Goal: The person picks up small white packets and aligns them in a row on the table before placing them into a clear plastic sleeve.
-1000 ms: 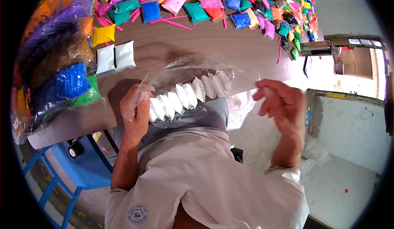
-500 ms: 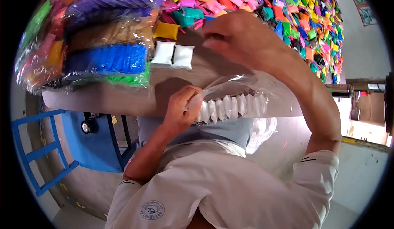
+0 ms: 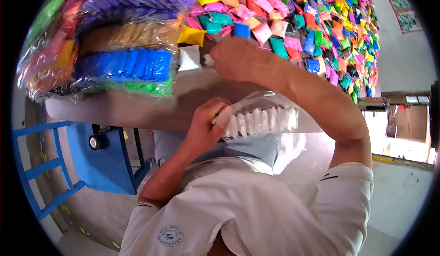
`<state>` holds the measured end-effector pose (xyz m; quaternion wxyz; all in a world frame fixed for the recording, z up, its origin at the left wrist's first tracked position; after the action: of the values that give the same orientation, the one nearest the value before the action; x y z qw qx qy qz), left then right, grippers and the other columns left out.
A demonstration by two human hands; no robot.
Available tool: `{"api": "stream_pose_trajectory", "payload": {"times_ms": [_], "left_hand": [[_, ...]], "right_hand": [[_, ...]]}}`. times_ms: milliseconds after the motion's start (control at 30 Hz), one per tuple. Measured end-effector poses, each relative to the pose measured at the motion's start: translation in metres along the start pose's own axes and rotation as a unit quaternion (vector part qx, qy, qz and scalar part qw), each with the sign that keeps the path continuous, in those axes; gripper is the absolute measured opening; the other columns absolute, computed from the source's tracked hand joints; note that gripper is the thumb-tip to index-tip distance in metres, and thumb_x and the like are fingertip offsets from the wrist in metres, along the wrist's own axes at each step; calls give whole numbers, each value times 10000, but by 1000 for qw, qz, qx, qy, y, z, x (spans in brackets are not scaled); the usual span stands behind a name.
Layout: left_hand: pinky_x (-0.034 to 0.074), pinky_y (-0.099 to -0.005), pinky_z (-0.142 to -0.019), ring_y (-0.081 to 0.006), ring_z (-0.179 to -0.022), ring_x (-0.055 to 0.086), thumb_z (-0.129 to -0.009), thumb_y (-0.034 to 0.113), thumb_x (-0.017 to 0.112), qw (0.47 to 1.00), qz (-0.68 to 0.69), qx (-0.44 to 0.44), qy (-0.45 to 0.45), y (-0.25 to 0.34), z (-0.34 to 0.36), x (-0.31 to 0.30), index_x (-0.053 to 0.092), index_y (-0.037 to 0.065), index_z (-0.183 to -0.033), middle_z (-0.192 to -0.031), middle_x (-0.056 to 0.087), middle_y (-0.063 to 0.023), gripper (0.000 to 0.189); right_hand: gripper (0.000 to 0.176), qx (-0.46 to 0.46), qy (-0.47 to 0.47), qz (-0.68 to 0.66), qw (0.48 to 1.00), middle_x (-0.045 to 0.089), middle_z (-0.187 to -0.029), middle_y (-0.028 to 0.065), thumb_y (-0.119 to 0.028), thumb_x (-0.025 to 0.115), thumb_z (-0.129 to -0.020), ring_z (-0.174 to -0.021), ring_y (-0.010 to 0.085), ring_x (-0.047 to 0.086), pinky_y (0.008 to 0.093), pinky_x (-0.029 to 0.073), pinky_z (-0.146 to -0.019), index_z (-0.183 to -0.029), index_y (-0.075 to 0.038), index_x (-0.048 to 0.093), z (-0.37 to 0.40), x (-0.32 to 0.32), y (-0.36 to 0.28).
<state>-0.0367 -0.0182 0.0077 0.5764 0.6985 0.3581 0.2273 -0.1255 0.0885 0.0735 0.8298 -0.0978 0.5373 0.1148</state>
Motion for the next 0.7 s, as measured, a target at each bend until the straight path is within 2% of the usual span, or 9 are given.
{"api": "stream_pose_trajectory", "payload": {"times_ms": [100, 133, 167, 200, 267, 300, 433, 600, 700], "left_hand": [[500, -376, -777, -343, -837, 626, -875, 81, 564, 999, -30, -20, 12, -1, 0, 0, 613, -50, -979, -918, 628, -201, 175], [496, -372, -756, -332, -820, 627, -867, 49, 570, 999, -25, -8, 22, -3, 0, 0, 613, -44, -989, -890, 622, -196, 159], [490, -360, -728, -308, -785, 623, -871, 43, 570, 999, -33, -10, 22, -4, 0, 1, 614, -42, -991, -869, 620, -181, 153], [483, -348, -699, -284, -749, 619, -875, 38, 570, 999, -42, -12, 22, -3, -1, 1, 615, -40, -992, -848, 618, -165, 147], [460, -323, -643, -216, -683, 590, -889, 46, 570, 997, -41, -60, 25, -6, 1, 1, 619, -33, -991, -821, 613, -127, 138], [439, -301, -608, -165, -652, 560, -902, 51, 566, 998, -44, -8, 47, -4, -1, 1, 627, -29, -971, -804, 608, -97, 122], [440, -287, -620, -151, -686, 574, -934, 64, 537, 997, -55, 19, 43, -3, -1, 1, 642, -34, -939, -829, 627, -94, 144], [451, -288, -649, -165, -745, 592, -985, 104, 504, 998, -38, 19, 41, -3, -4, 5, 634, -55, -956, -874, 647, -110, 207], [454, -288, -656, -162, -754, 597, -985, 104, 503, 998, -38, 13, 39, -6, -3, 5, 631, -59, -961, -879, 647, -113, 209]], "right_hand": [[293, 7, 158, -29, 987, 719, -978, 193, -243, 579, -848, -943, 356, 697, 454, 559, -837, -954, -11, 724, 43, -39, 31], [295, 58, 167, -32, 984, 714, -924, 195, -266, 588, -838, -899, 367, 694, 459, 551, -817, -932, -18, 717, 65, -57, 38], [254, 102, 230, -134, 959, 658, -765, 118, -184, 636, -852, -697, 205, 613, 360, 494, -673, -1036, -18, 690, 98, -69, 47], [242, 109, 313, -189, 924, 684, -816, 203, -227, 645, -794, -755, 352, 680, 440, 526, -718, -914, -23, 696, 132, -81, 49], [215, 133, 371, -323, 860, 509, -624, 58, -174, 708, -794, -584, 115, 494, 297, 384, -533, -876, 11, 636, 196, -75, 55], [216, 145, 392, -364, 832, 509, -623, 39, -161, 723, -795, -573, 100, 479, 284, 367, -520, -884, 18, 644, 226, -67, 53], [229, 236, 471, -403, 748, 531, -630, -13, -121, 768, -809, -529, 49, 438, 235, 321, -479, -930, 47, 671, 304, -6, 26], [211, 336, 456, -348, 747, 570, -670, 8, -34, 740, -848, -556, 37, 482, 208, 397, -511, -1023, 65, 677, 313, 66, 25], [231, 357, 458, -288, 761, 594, -677, 78, -38, 758, -823, -539, 106, 532, 248, 437, -520, -1025, 36, 674, 300, 83, 30]]}}
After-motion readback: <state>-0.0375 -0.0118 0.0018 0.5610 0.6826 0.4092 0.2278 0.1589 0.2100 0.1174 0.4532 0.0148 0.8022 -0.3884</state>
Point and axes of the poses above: each hand's wrist, its own z-axis away from the middle knuckle, its own x-axis out of the palm, y = z × x, the point moved 7 cm from there along -z, towards the middle knuckle
